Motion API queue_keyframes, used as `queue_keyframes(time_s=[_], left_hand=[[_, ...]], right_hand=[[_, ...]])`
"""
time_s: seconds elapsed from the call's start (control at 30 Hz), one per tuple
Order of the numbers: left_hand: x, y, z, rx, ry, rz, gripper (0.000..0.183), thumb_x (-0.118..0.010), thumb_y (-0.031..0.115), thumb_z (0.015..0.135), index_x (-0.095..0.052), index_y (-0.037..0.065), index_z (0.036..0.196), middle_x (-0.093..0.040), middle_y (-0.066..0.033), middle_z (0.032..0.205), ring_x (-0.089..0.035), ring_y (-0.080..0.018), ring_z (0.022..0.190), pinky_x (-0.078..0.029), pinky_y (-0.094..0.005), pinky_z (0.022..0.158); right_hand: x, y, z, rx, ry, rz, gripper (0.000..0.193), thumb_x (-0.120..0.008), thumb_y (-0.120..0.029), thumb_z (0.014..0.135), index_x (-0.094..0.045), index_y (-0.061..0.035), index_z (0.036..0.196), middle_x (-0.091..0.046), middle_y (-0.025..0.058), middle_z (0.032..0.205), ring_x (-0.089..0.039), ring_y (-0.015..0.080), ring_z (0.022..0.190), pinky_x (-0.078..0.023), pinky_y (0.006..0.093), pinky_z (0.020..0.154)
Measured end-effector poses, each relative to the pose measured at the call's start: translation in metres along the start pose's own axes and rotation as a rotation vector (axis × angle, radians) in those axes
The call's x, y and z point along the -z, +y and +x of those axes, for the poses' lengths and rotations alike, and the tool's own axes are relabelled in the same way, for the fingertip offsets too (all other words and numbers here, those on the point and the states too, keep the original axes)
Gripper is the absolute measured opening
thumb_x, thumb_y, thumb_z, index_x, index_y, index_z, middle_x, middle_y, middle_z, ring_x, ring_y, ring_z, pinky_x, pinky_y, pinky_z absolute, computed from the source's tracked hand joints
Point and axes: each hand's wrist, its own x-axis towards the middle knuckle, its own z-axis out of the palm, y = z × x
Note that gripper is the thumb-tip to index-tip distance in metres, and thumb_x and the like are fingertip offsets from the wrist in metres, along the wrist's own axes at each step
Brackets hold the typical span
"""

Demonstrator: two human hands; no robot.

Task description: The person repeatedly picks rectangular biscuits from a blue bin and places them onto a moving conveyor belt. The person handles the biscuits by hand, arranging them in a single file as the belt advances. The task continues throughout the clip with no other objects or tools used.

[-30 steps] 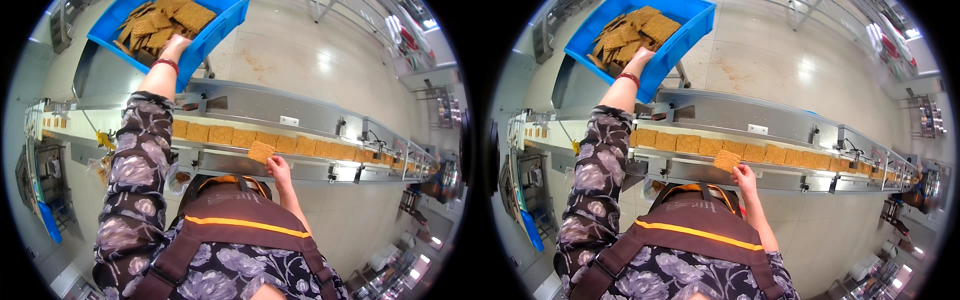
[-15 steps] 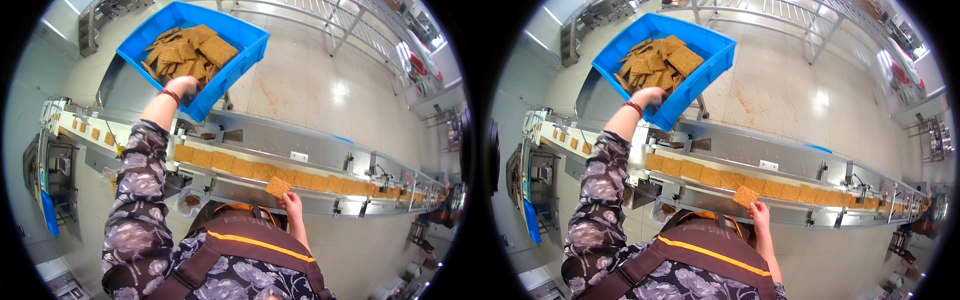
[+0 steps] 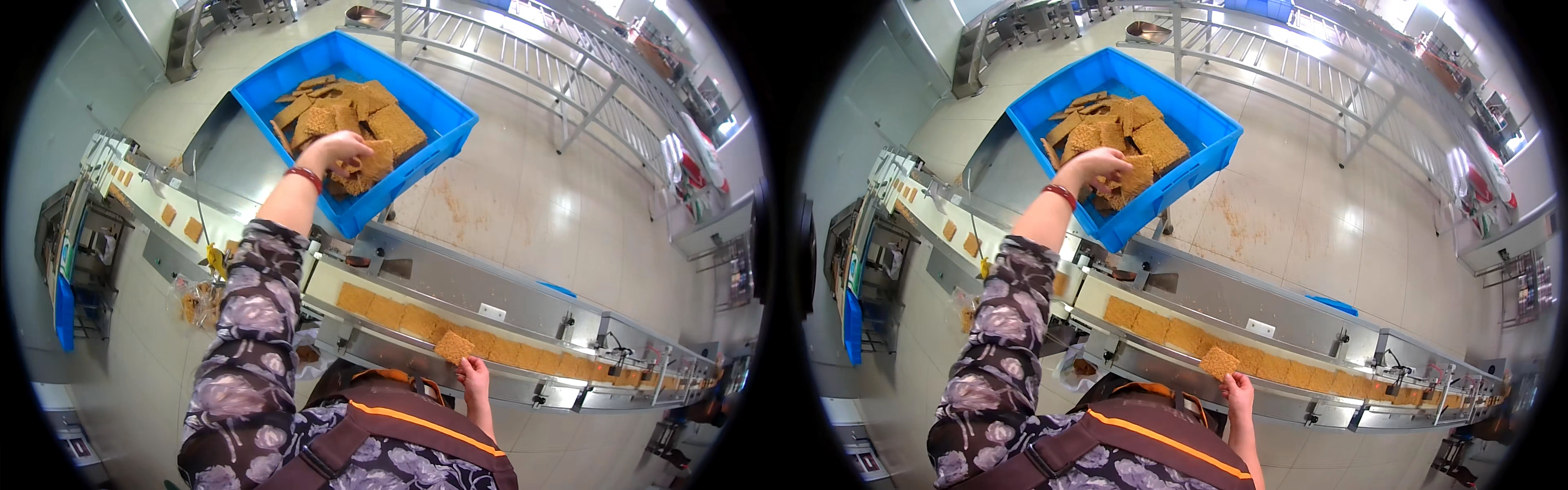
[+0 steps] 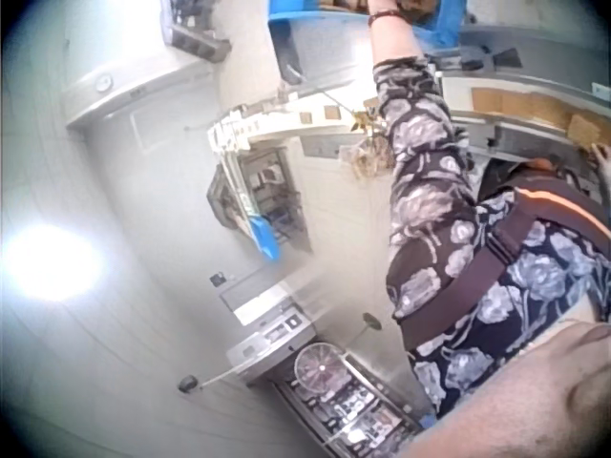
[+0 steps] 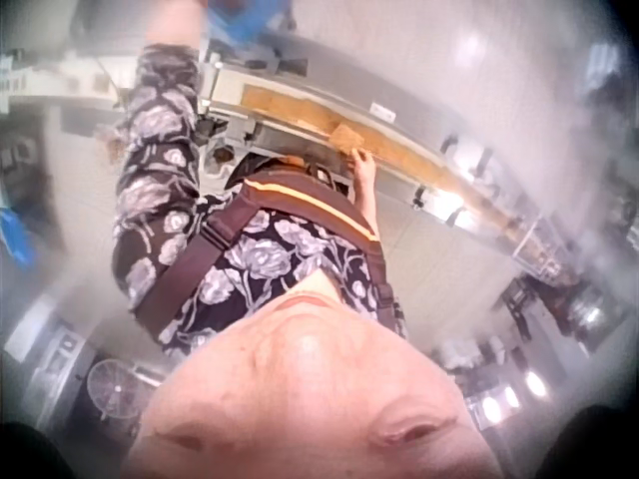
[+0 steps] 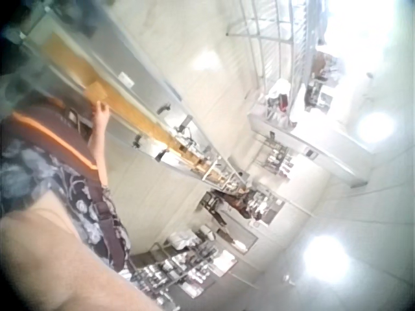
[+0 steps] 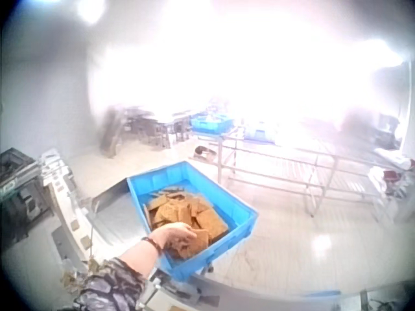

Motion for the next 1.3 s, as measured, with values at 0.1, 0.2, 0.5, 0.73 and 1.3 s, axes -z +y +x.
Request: queue_keyframes(time_s=[0.1,0.2,0.5,0.73,1.3], left_hand=[[-0.03,-0.006,0.016,0.005,0.097,0.231,0.041,-0.069,0.032,0.078,-0.062,0.002,0.106,-0.063,-0.0131,0.102,-0.062,-0.0236,0.091,-0.054,-0.0408,0.077],[-0.042,-0.048,0.061,-0.1,0.288,0.361,0.058,-0.073,0.037,0.07,-0.061,-0.002,0.11,-0.062,-0.0261,0.111,-0.064,-0.0319,0.099,-0.053,-0.0381,0.081],[-0.069,-0.042,0.059,-0.03,0.475,0.373,0.086,-0.076,0.042,0.071,-0.038,0.001,0.137,-0.052,-0.0252,0.13,-0.052,-0.0358,0.121,-0.044,-0.0427,0.099],[-0.06,-0.021,0.021,-0.141,0.145,-0.172,0.078,-0.073,0.023,0.077,-0.035,0.007,0.144,-0.056,-0.0185,0.127,-0.058,-0.0275,0.11,-0.049,-0.0403,0.09],[-0.05,-0.18,-0.154,-0.476,0.023,-1.536,0.057,-0.05,0.021,0.097,-0.026,0.005,0.146,-0.034,-0.0141,0.147,-0.037,-0.0304,0.134,-0.033,-0.0422,0.11]], right_hand=[[-0.012,-0.004,0.001,0.033,-0.02,0.0,0.018,-0.064,-0.017,0.089,-0.056,-0.0055,0.101,-0.061,0.002,0.083,-0.059,0.0104,0.067,-0.044,0.0213,0.053],[-0.015,-0.003,0.005,0.093,-0.091,-0.032,0.017,-0.063,-0.018,0.089,-0.056,-0.0044,0.097,-0.057,0.002,0.073,-0.05,0.008,0.059,-0.039,0.022,0.049],[-0.013,-0.001,-0.014,0.029,-0.014,-0.018,0.02,-0.065,-0.023,0.089,-0.057,-0.008,0.1,-0.059,-0.002,0.083,-0.058,0.0076,0.071,-0.043,0.0204,0.058],[-0.009,0.007,-0.007,0.052,0.012,-0.087,0.031,-0.067,-0.027,0.087,-0.058,-0.0036,0.106,-0.062,0.0027,0.086,-0.057,0.0093,0.069,-0.047,0.0247,0.061],[0.009,0.007,-0.005,0.24,-0.005,0.013,0.025,-0.067,-0.021,0.087,-0.056,-0.0014,0.097,-0.06,0.004,0.083,-0.059,0.0126,0.067,-0.048,0.0286,0.059]])
